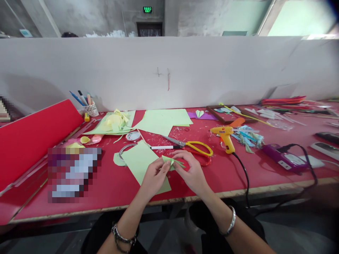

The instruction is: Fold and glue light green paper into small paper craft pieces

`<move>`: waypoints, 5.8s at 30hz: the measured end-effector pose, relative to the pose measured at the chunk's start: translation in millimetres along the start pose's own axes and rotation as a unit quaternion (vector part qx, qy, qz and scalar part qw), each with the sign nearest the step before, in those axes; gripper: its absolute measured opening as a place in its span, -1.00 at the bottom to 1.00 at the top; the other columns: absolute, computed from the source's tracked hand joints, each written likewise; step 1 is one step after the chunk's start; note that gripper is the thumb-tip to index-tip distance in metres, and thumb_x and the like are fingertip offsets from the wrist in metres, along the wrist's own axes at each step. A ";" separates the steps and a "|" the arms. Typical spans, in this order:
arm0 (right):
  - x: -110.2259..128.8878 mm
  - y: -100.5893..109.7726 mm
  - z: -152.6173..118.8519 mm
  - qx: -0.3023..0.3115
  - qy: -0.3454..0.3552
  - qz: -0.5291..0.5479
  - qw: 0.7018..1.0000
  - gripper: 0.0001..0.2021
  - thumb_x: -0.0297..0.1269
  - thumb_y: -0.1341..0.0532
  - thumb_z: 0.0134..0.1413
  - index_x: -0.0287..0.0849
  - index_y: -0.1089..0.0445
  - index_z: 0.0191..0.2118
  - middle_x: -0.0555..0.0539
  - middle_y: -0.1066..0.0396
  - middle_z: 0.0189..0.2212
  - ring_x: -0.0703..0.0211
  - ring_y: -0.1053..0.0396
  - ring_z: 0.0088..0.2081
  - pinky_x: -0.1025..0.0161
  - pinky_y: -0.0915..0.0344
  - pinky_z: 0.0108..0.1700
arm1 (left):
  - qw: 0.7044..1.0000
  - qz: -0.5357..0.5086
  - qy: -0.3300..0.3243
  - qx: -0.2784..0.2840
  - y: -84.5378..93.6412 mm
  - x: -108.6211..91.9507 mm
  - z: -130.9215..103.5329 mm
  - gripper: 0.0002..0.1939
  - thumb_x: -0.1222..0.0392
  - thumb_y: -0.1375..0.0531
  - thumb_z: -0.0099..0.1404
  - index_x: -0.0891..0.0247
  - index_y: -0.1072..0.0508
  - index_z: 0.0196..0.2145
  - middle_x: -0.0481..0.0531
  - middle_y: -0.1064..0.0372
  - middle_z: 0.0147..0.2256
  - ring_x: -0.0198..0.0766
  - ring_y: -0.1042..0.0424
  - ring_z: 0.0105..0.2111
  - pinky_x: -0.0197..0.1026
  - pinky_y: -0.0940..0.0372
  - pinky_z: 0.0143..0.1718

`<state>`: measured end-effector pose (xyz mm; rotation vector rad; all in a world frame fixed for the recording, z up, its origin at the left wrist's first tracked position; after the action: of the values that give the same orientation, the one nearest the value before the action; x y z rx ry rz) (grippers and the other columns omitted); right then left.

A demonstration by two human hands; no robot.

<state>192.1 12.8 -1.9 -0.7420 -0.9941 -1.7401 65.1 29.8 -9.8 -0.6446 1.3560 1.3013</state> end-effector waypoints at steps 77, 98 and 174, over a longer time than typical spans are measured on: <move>-8.8 -0.1 -1.9 -0.014 -0.075 0.094 0.993 -0.92 -0.30 -0.17 -0.04 -0.19 -0.31 -0.45 0.01 -0.38 -0.53 0.24 -0.36 -0.43 0.33 -0.29 -0.35 | 1.000 0.006 0.017 -0.005 1.0 -1.1 -0.7 -0.73 0.07 0.02 0.25 0.27 -0.25 -0.50 -0.14 -0.19 -0.63 -0.38 -0.24 -0.58 -0.35 -0.16 -0.50; -9.2 -0.1 0.1 0.024 -0.110 0.145 0.983 -0.87 -0.28 -0.18 -0.06 -0.16 -0.21 -0.38 0.06 -0.27 -0.54 0.28 -0.30 -0.46 0.35 -0.21 -0.40 | 0.987 0.153 -0.033 0.024 -3.8 -6.1 -4.1 -0.64 0.06 0.10 0.30 0.24 -0.18 -0.59 -0.13 -0.23 -0.67 -0.36 -0.27 -0.61 -0.34 -0.10 -0.49; -0.9 1.4 -3.4 0.002 -0.019 0.104 0.994 -0.91 -0.34 -0.07 0.05 -0.16 -0.28 -0.31 -0.07 -0.28 -0.32 0.20 -0.29 -0.27 0.28 -0.26 -0.25 | 0.991 -0.124 -0.027 -0.043 -3.5 -4.2 -3.9 -0.65 0.24 -0.17 0.07 0.21 -0.21 -0.16 0.00 -0.26 -0.26 -0.29 -0.33 -0.21 -0.29 -0.28 -0.22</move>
<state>193.6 9.9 -3.8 -0.8487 -0.9121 -1.5490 68.1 24.1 -7.8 -0.8052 1.1395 1.1720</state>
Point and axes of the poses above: each hand's wrist, its own z-axis towards the middle knuckle, its own y-axis out of the back of the hand, x = y × z, the point moved 4 cm from there along z, towards the middle knuckle
